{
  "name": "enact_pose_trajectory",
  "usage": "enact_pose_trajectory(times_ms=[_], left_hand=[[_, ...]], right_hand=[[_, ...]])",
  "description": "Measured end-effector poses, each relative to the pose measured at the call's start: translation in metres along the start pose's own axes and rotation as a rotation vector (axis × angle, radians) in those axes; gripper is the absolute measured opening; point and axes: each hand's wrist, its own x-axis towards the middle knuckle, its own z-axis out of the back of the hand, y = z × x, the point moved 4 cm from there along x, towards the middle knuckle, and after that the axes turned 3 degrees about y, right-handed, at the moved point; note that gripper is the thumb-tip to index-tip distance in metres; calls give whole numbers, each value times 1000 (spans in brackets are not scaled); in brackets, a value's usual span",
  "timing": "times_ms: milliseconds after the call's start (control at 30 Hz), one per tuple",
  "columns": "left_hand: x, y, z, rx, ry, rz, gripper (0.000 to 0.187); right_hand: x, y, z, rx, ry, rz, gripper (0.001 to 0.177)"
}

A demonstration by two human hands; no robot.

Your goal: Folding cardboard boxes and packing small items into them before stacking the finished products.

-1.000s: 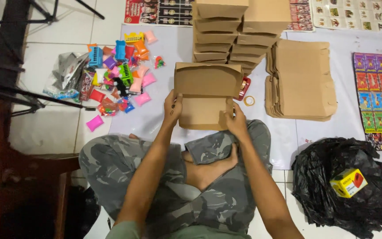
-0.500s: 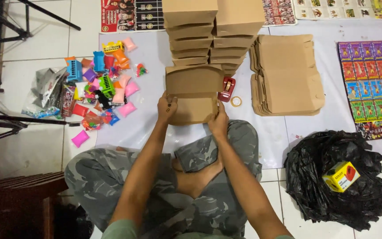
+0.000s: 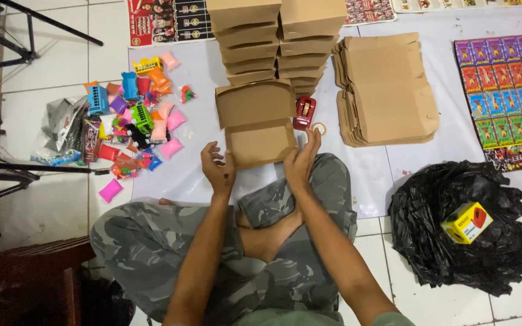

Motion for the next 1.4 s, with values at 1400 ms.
enact_pose_trajectory(times_ms=[1400], left_hand=[[-28,69,24,-122,-211,408,54]], right_hand=[[-41,20,18,-466,178,-38,32]])
